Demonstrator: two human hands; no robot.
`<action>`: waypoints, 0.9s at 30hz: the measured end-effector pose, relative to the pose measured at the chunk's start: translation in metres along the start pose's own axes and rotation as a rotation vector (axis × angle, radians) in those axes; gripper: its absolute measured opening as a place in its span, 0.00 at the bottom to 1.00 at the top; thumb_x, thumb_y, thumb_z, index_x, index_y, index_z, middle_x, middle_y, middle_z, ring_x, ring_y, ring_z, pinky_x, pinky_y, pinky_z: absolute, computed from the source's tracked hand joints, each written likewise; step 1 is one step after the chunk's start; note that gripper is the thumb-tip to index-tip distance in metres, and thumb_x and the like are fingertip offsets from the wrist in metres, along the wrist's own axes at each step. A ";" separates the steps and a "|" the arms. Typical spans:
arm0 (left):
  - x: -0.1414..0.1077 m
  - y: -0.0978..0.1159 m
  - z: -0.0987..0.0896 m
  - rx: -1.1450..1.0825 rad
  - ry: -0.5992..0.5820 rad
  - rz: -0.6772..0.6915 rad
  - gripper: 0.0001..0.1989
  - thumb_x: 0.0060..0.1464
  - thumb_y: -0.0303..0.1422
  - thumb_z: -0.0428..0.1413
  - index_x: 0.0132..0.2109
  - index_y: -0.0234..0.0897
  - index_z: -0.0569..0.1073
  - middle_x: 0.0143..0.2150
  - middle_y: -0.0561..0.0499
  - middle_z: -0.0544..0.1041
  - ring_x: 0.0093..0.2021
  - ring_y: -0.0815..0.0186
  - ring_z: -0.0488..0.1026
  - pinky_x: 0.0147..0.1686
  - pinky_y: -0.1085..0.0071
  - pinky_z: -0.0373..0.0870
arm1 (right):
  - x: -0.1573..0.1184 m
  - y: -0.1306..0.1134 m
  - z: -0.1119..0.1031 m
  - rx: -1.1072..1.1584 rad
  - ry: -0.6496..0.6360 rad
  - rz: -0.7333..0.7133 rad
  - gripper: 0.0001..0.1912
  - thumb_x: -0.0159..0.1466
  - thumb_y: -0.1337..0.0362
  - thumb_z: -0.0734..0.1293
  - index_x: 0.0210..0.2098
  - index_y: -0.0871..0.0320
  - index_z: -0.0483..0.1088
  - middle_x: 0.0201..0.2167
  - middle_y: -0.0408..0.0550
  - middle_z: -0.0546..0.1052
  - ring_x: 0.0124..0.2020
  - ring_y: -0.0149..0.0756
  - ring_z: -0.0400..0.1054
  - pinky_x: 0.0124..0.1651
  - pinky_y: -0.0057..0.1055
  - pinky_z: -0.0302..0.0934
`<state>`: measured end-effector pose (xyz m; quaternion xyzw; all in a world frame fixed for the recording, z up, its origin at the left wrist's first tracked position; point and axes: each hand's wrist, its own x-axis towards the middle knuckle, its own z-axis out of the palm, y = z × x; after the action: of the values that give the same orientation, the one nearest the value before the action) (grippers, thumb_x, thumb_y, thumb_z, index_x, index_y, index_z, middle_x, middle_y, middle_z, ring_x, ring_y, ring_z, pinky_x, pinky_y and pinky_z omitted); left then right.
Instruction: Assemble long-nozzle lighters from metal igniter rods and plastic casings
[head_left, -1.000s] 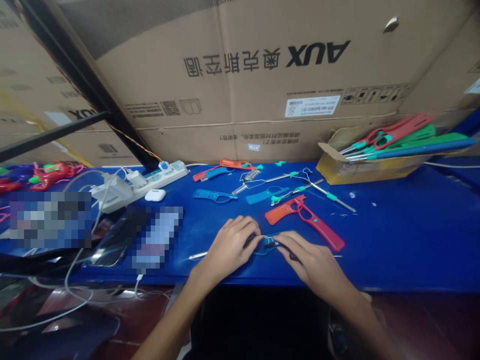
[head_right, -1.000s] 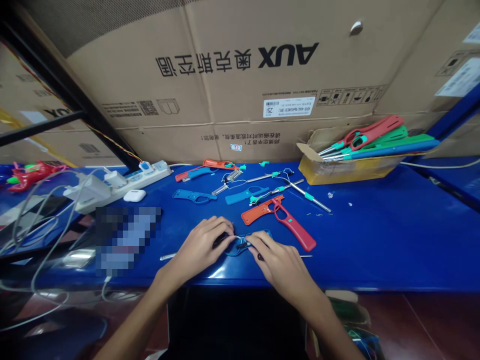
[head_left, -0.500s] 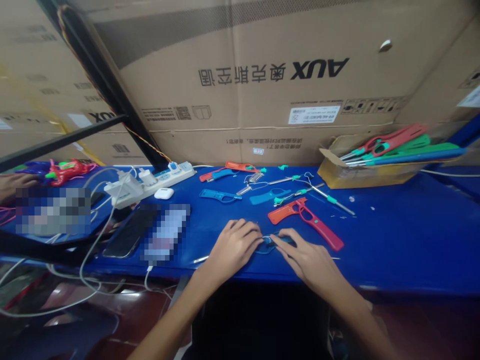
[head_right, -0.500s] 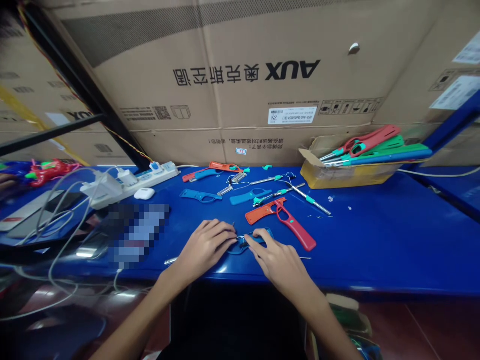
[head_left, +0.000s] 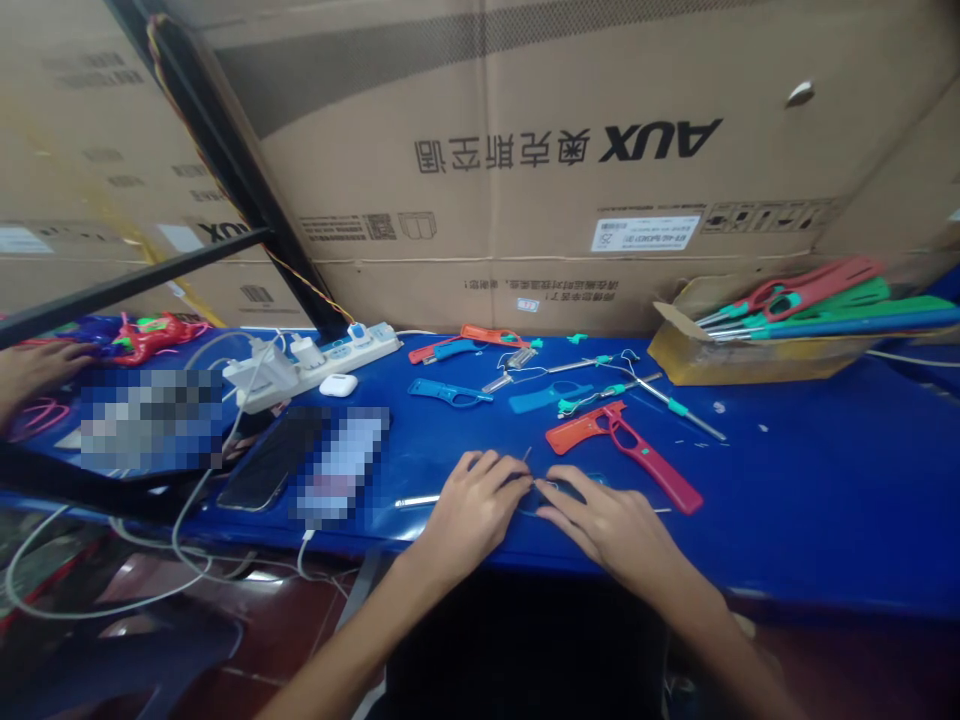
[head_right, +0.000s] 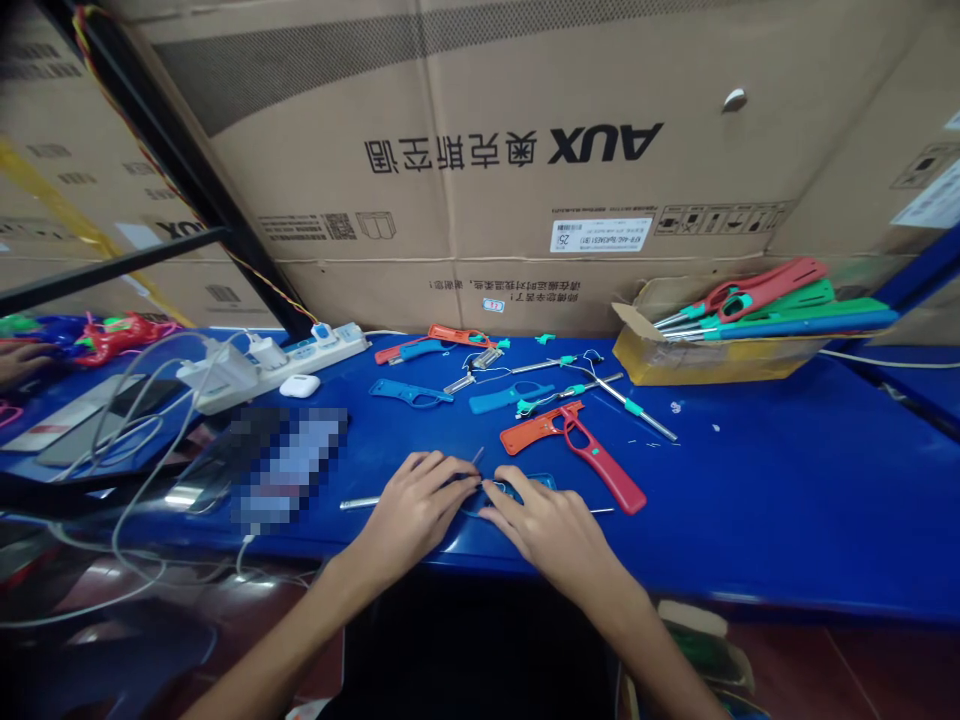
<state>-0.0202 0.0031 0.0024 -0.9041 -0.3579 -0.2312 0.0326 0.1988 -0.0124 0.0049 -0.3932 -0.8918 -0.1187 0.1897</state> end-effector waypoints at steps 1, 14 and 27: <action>0.000 -0.001 0.001 -0.003 -0.004 -0.001 0.11 0.67 0.24 0.50 0.51 0.36 0.75 0.50 0.46 0.78 0.47 0.60 0.72 0.45 0.61 0.65 | 0.001 0.000 0.000 0.017 -0.001 0.006 0.22 0.77 0.56 0.53 0.51 0.55 0.77 0.47 0.51 0.80 0.32 0.30 0.77 0.24 0.23 0.63; -0.016 -0.002 -0.005 -0.050 0.060 -0.053 0.09 0.70 0.29 0.50 0.46 0.37 0.76 0.48 0.49 0.80 0.44 0.62 0.73 0.46 0.62 0.67 | -0.004 -0.003 0.002 0.058 0.038 0.063 0.21 0.76 0.56 0.54 0.50 0.55 0.76 0.48 0.48 0.81 0.31 0.31 0.78 0.26 0.25 0.63; -0.004 0.003 -0.014 0.119 -0.093 -0.005 0.09 0.69 0.27 0.51 0.44 0.36 0.76 0.44 0.48 0.80 0.43 0.59 0.73 0.46 0.59 0.63 | -0.006 -0.004 0.003 0.046 0.114 0.062 0.23 0.77 0.56 0.53 0.46 0.57 0.77 0.46 0.48 0.82 0.32 0.32 0.79 0.28 0.26 0.65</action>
<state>-0.0265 -0.0047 0.0139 -0.9094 -0.3743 -0.1676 0.0690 0.1986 -0.0179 -0.0011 -0.4087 -0.8695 -0.1146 0.2527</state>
